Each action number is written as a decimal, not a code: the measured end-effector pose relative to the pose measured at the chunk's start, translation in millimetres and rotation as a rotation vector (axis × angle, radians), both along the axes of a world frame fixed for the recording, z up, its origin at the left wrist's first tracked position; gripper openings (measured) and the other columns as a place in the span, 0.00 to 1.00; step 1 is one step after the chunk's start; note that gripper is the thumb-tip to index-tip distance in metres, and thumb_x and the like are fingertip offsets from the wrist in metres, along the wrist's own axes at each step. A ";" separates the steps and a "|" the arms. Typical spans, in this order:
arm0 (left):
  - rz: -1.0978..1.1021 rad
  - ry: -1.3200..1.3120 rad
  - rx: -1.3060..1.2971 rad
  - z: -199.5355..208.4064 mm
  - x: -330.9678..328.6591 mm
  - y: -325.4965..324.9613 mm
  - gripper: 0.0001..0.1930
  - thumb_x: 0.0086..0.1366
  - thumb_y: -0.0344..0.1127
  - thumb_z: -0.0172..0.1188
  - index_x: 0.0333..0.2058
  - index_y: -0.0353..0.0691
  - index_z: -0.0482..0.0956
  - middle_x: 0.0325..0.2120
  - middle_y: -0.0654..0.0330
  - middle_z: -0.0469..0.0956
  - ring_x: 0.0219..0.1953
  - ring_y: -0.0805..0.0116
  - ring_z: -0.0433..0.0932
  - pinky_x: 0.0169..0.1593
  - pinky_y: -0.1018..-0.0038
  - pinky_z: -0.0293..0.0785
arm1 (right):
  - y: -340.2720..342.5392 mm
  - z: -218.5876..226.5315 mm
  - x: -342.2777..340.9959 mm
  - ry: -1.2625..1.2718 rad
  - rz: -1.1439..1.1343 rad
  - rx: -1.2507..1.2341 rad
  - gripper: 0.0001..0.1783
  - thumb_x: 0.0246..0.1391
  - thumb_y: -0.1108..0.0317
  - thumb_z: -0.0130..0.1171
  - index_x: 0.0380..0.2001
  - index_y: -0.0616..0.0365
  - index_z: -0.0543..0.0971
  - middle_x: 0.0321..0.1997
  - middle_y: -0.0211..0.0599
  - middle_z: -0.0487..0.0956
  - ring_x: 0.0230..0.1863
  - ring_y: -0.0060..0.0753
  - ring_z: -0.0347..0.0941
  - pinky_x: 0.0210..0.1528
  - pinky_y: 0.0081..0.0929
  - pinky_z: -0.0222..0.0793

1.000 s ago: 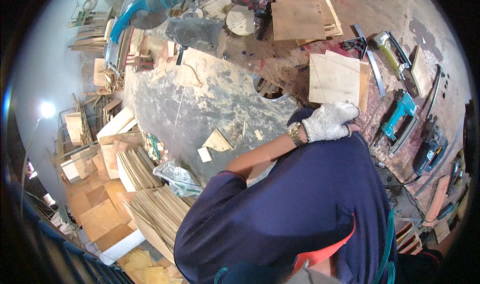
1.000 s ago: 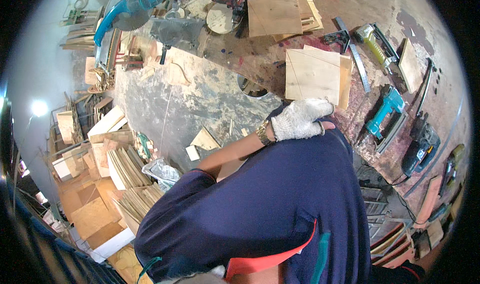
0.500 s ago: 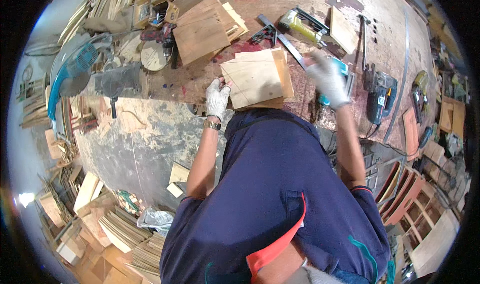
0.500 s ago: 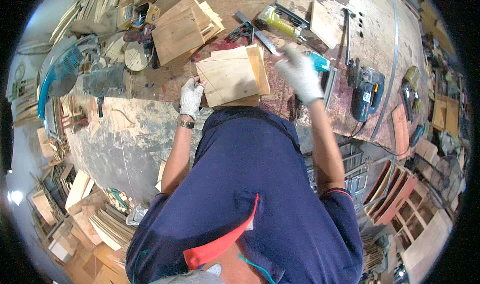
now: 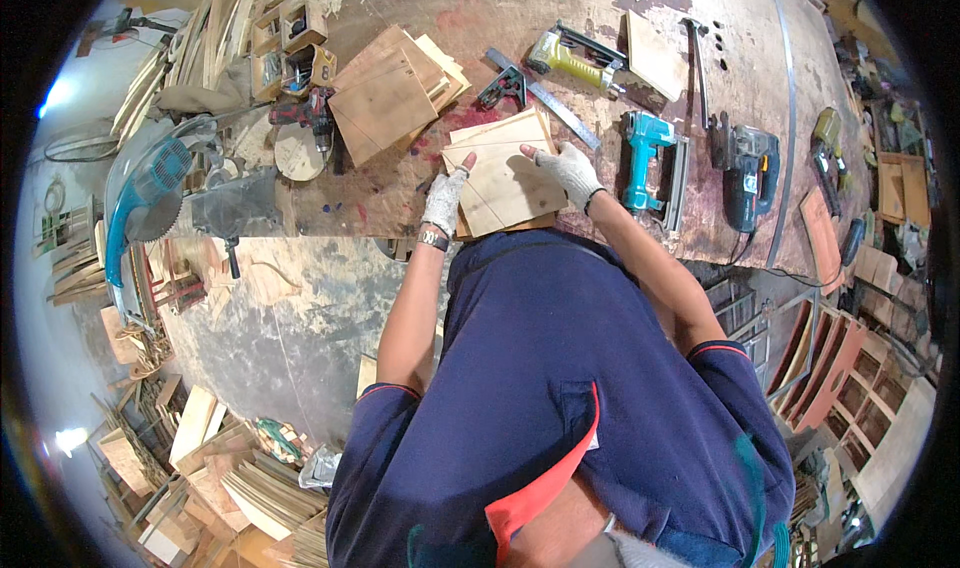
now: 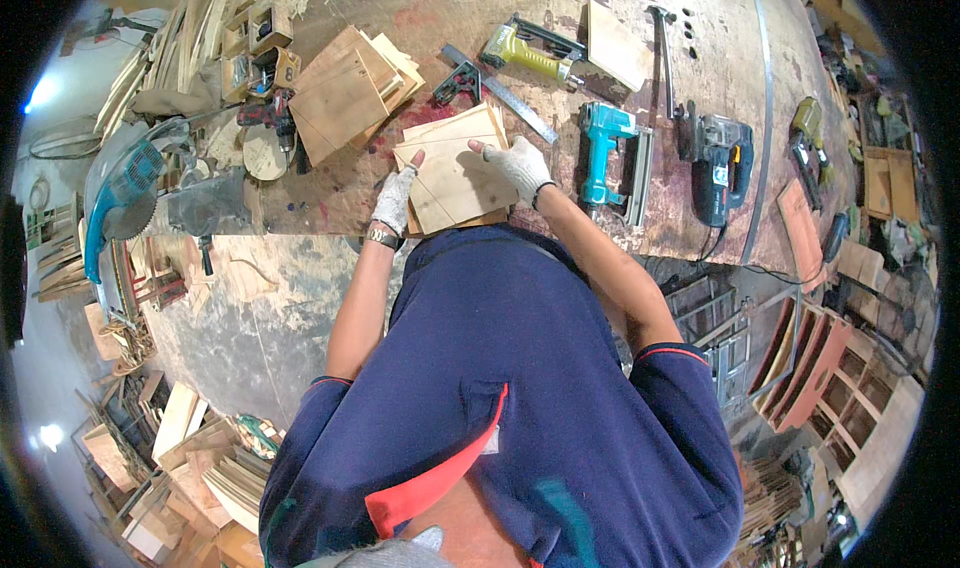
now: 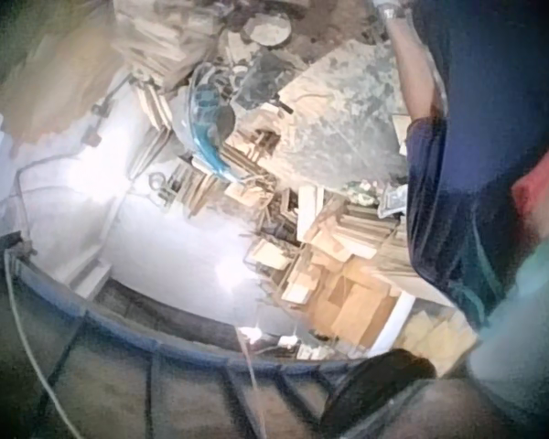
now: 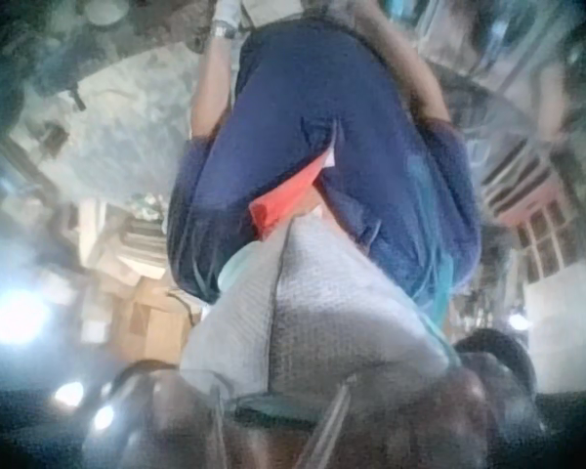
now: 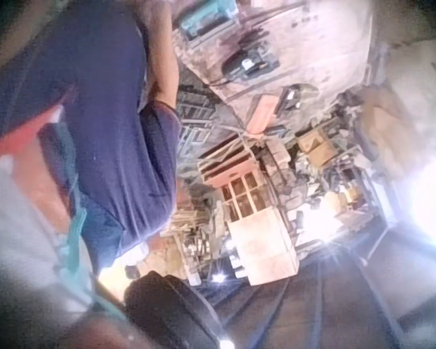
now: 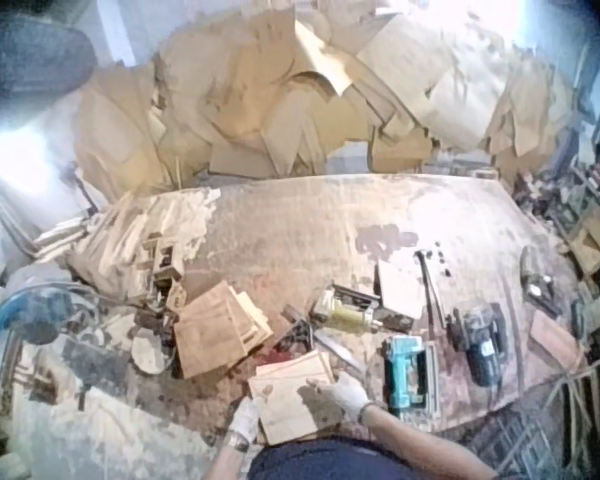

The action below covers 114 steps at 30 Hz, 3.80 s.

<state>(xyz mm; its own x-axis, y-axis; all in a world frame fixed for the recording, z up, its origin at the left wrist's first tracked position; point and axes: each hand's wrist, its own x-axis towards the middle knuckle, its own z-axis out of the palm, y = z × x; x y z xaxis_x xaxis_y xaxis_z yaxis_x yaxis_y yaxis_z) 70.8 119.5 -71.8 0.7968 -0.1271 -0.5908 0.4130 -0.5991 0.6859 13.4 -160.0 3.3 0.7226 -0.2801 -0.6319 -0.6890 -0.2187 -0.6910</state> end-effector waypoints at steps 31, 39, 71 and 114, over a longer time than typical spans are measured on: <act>-0.078 -0.490 -0.631 13.7 -58.4 -5.2 0.45 0.77 0.54 0.58 0.82 0.48 0.45 0.81 0.57 0.50 0.81 0.58 0.53 0.82 0.57 0.57 | -26.9 -30.8 -51.7 -0.380 0.456 0.020 0.76 0.45 0.55 0.81 0.86 0.44 0.37 0.73 0.64 0.73 0.70 0.69 0.74 0.71 0.52 0.71; -0.171 -0.261 -0.625 29.6 -52.9 -12.0 0.58 0.66 0.65 0.66 0.82 0.44 0.44 0.82 0.52 0.49 0.82 0.55 0.50 0.84 0.57 0.53 | -24.9 -59.6 -50.9 -0.536 0.346 0.023 0.76 0.46 0.60 0.81 0.86 0.43 0.37 0.72 0.61 0.75 0.69 0.67 0.75 0.71 0.53 0.71; -0.101 -0.338 -0.708 46.4 -42.1 4.6 0.64 0.60 0.46 0.75 0.83 0.48 0.36 0.74 0.53 0.64 0.68 0.59 0.72 0.68 0.59 0.77 | -30.4 84.2 -25.6 -1.094 0.500 -0.327 0.14 0.55 0.76 0.68 0.45 0.58 0.81 0.44 0.47 0.81 0.47 0.58 0.81 0.52 0.44 0.79; 0.140 -0.463 0.303 43.9 -12.4 5.4 0.42 0.70 0.69 0.65 0.56 0.28 0.79 0.41 0.41 0.85 0.43 0.43 0.83 0.51 0.53 0.77 | -142.5 47.1 -75.2 -0.689 -0.831 0.354 0.12 0.72 0.67 0.65 0.52 0.63 0.84 0.45 0.33 0.87 0.42 0.24 0.83 0.43 0.25 0.80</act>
